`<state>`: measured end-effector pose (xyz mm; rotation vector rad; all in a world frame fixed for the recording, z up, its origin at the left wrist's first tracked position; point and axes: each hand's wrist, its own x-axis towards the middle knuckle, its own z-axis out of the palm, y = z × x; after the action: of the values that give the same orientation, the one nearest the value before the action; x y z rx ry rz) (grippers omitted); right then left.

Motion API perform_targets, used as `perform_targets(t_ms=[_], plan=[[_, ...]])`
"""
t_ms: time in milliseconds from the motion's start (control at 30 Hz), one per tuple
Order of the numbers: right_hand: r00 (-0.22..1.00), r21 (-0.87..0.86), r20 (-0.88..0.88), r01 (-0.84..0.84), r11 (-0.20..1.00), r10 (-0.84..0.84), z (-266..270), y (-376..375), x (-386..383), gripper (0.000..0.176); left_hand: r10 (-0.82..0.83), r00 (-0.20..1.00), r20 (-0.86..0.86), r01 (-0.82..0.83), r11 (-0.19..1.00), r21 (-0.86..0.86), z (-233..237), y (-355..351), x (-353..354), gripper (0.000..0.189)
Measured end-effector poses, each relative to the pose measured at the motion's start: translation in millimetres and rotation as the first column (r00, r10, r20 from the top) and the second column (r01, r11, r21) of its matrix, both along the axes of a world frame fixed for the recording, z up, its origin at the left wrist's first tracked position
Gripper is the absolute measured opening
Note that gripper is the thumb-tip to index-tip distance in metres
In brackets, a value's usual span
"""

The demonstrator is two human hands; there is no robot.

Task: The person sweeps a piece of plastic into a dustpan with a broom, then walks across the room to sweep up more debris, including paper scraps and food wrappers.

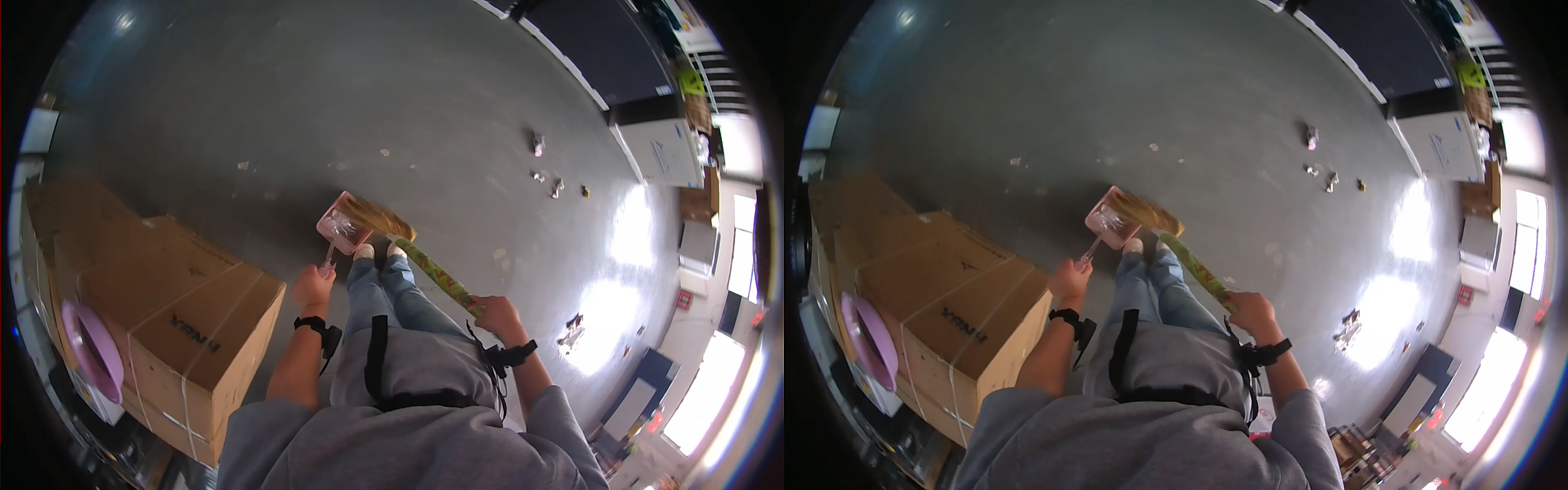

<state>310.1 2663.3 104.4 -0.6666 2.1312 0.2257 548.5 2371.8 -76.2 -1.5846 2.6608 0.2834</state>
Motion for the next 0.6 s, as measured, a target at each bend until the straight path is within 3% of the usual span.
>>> perform_targets(t_ms=[100,200,333,467,533,600], plan=[[0.952,-0.099,0.052,0.305,0.947,-0.301,-5,59,-7,0.062,-0.012,1.0,0.016,0.012,1.0,-0.023,3,-4,0,0.039],[0.835,-0.091,0.083,0.549,0.831,-0.543,-5,77,1,0.064,-0.023,0.999,0.035,0.024,0.998,-0.054,5,-10,-2,0.04],[0.897,-0.088,-0.131,0.414,0.906,-0.422,-48,69,26,0.051,-0.038,0.996,0.079,0.042,0.998,-0.045,4,-13,5,0.045],[0.781,-0.127,-0.064,0.612,0.781,-0.622,-106,69,40,0.049,-0.026,0.985,0.168,0.02,0.999,0.037,16,-13,0,0.048],[0.723,-0.137,0.002,0.684,0.716,-0.69,-126,68,46,0.059,-0.036,0.989,0.144,0.028,0.998,0.058,28,-15,1,0.048],[0.573,-0.114,0.138,0.819,0.562,-0.808,-129,71,48,0.057,-0.085,0.996,0.03,0.083,0.994,0.067,37,-20,-2,0.046]])
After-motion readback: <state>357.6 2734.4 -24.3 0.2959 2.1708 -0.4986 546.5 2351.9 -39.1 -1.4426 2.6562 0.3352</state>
